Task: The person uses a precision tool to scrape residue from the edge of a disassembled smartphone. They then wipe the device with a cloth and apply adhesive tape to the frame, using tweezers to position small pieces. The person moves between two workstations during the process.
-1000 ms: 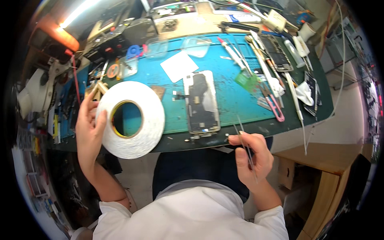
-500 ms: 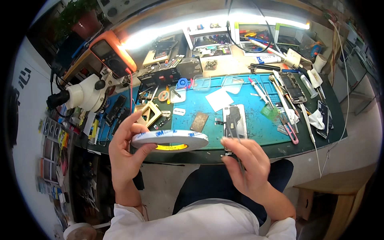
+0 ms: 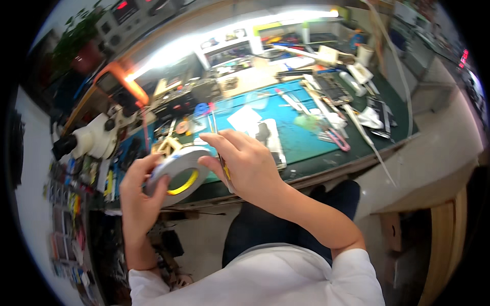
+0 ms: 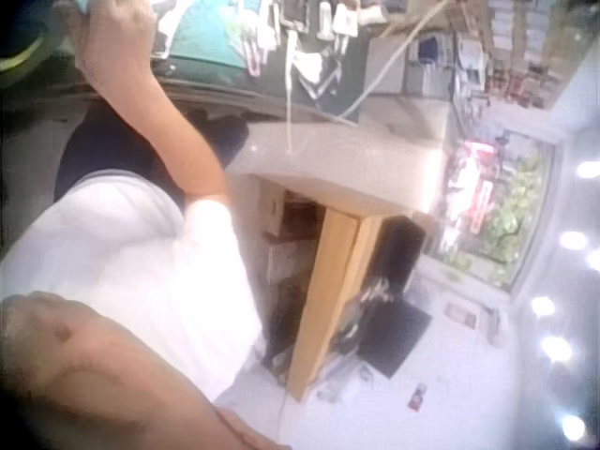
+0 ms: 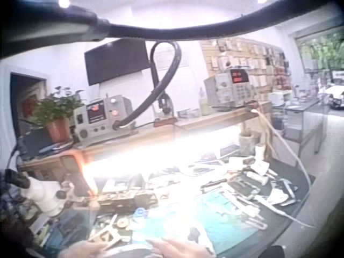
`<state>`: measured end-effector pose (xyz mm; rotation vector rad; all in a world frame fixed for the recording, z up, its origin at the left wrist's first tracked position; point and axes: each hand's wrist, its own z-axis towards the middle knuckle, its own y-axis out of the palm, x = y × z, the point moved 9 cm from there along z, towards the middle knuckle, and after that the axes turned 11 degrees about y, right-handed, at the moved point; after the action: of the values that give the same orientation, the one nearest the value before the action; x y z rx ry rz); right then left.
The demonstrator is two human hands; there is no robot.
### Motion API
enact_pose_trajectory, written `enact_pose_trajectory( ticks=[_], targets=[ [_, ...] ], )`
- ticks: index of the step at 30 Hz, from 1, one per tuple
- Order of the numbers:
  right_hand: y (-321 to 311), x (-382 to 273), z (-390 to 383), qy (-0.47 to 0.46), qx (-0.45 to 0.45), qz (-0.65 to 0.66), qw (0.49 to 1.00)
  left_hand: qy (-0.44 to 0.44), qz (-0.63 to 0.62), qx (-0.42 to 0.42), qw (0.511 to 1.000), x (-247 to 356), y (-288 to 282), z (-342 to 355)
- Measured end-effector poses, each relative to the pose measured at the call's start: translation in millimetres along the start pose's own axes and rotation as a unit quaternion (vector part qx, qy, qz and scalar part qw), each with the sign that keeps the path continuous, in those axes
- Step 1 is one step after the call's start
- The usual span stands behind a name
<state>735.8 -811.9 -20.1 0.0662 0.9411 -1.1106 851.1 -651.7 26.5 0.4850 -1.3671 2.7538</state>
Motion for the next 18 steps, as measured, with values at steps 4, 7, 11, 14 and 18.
enact_pose_trajectory(
  ticks=[4, 7, 11, 14, 18],
  targets=[
    [-45, 52, -8, 0.018, 0.004, -0.227, 0.974, -0.068, -0.035, 0.005, 0.997, -24, -1, -2],
    [-79, 105, -13, -0.016, -0.021, -0.362, 0.932, -0.077, -0.040, 0.032, 0.996, -26, 5, 3],
    [-89, 128, -27, -0.121, -0.130, -0.489, 0.854, -0.105, -0.055, 0.022, 0.993, -28, 12, 11],
    [-98, 141, -37, -0.118, -0.150, -0.508, 0.840, -0.103, -0.066, -0.005, 0.992, -29, 13, 15],
    [-110, 142, -35, -0.009, -0.103, -0.463, 0.880, -0.105, -0.154, -0.064, 0.980, -36, 10, 13]
  ],
)
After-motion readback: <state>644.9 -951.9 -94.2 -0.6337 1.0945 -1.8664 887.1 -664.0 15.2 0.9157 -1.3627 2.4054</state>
